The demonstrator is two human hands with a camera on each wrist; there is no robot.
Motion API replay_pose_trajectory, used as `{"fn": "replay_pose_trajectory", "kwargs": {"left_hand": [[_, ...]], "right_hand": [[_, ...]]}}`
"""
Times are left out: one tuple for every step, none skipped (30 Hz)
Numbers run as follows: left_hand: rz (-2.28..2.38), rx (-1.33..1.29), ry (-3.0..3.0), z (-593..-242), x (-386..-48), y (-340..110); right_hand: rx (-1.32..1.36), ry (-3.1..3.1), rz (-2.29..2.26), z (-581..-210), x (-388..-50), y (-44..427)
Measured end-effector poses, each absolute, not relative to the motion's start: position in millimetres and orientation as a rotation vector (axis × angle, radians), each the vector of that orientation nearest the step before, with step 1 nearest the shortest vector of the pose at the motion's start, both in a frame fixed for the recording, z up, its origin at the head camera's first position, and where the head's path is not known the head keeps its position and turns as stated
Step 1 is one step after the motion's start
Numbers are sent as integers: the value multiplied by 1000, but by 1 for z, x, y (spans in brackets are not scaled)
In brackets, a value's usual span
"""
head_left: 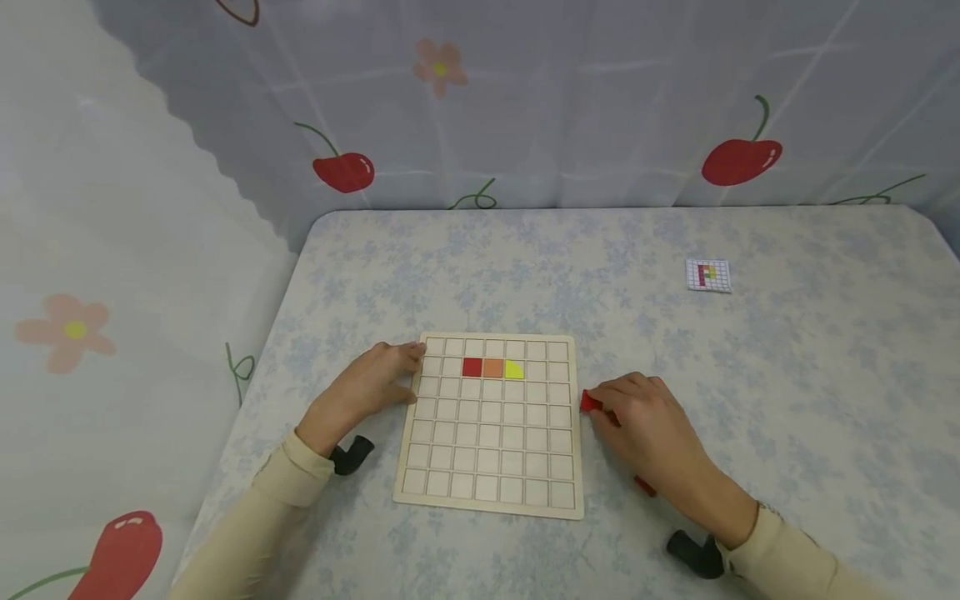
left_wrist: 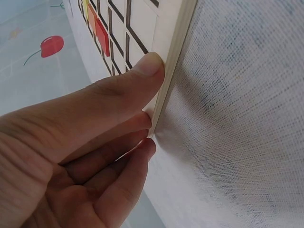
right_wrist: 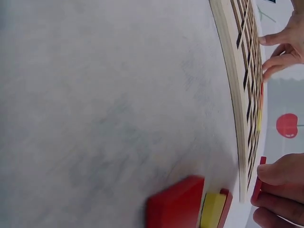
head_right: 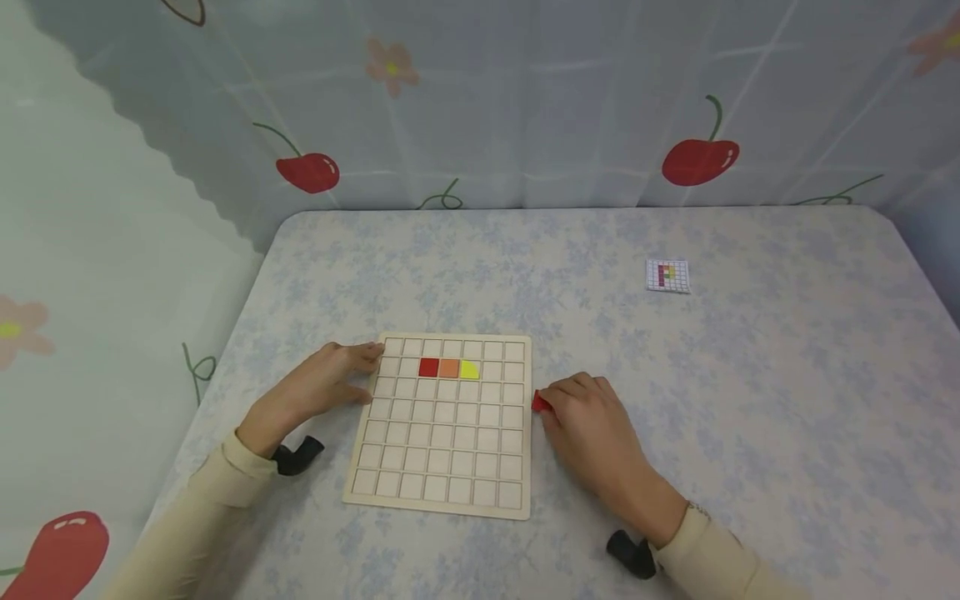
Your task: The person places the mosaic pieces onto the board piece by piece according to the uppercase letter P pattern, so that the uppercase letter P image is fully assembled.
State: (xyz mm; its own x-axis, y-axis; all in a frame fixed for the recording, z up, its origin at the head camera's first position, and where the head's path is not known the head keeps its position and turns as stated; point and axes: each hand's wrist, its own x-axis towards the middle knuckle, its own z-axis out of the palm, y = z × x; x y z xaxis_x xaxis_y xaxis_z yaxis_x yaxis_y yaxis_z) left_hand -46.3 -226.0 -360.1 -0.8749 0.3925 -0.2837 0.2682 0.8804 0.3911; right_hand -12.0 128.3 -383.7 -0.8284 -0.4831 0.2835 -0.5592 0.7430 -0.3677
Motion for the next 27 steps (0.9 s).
{"fn": "replay_pose_trajectory", "kwargs": {"left_hand": [[487,488,2691,-360,-46,-226],[488,489,2691,-360,-47,-226],[491,488,2691,-360,-47,-226],[494,490,2691,-360,-47,-226],[499,493,2692,-360,-47,-227],[500,499,2694,-360,-47,-227],[504,500,2697,-360,-47,-227],[510,499,2697,-360,-47,-228],[512,499,2697,-360,-47,-228],[513,500,2697,-361,-47,-228],[515,496,2696,-361,-46,-228],[517,492,2695,-361,-46,-228],[523,485,2691,-361,-46,-228],[526,482,2688,-361,-46,-228],[527,481,2688,-361,-46,-228],[528,480,2688,-361,-46,-228],[530,477,2686,-361,-45,-228],[531,477,2686,-360,-45,-227],[533,475,2685,-360,-46,-227],[535,471,2683,-360,-46,-227],[537,468,2682,-360,-46,-227],[539,464,2682,-360,-46,-226],[542,460,2681,-360,-46,-226],[546,452,2679,-360,-46,-226],[548,445,2679,-360,-46,-226],[548,439,2679,-360,-46,-226],[546,436,2679,-360,-46,-226]], "right_hand": [[835,-2780,666,-383,-14,125],[842,-2786,665,-383,-16,122],[848,-2796,661,-384,-18,117],[860,-2804,650,-384,-19,112],[876,-2806,640,-384,-21,106],[895,-2808,639,-385,-22,99],[915,-2812,643,-385,-23,92],[938,-2815,655,-385,-25,85],[955,-2825,668,-385,-26,77],[974,-2833,686,-384,-27,70],[991,-2843,717,-384,-28,62],[1005,-2855,743,-382,-29,55],[1023,-2861,763,-381,-30,48],[1038,-2869,784,-380,-31,42],[1045,-2876,798,-379,-32,36],[1056,-2878,813,-379,-34,30],[1070,-2873,824,-379,-35,25],[1081,-2868,824,-380,-37,21],[1093,-2863,825,-381,-38,17],[1103,-2859,826,-382,-39,13],[1115,-2846,818,-383,-41,10],[1130,-2833,815,-384,-41,7],[1142,-2820,805,-385,-42,5],[1148,-2812,793,-386,-43,3],[1157,-2802,783,-387,-44,1],[1163,-2793,773,-387,-44,0],[1167,-2784,768,-387,-44,-1]]}}
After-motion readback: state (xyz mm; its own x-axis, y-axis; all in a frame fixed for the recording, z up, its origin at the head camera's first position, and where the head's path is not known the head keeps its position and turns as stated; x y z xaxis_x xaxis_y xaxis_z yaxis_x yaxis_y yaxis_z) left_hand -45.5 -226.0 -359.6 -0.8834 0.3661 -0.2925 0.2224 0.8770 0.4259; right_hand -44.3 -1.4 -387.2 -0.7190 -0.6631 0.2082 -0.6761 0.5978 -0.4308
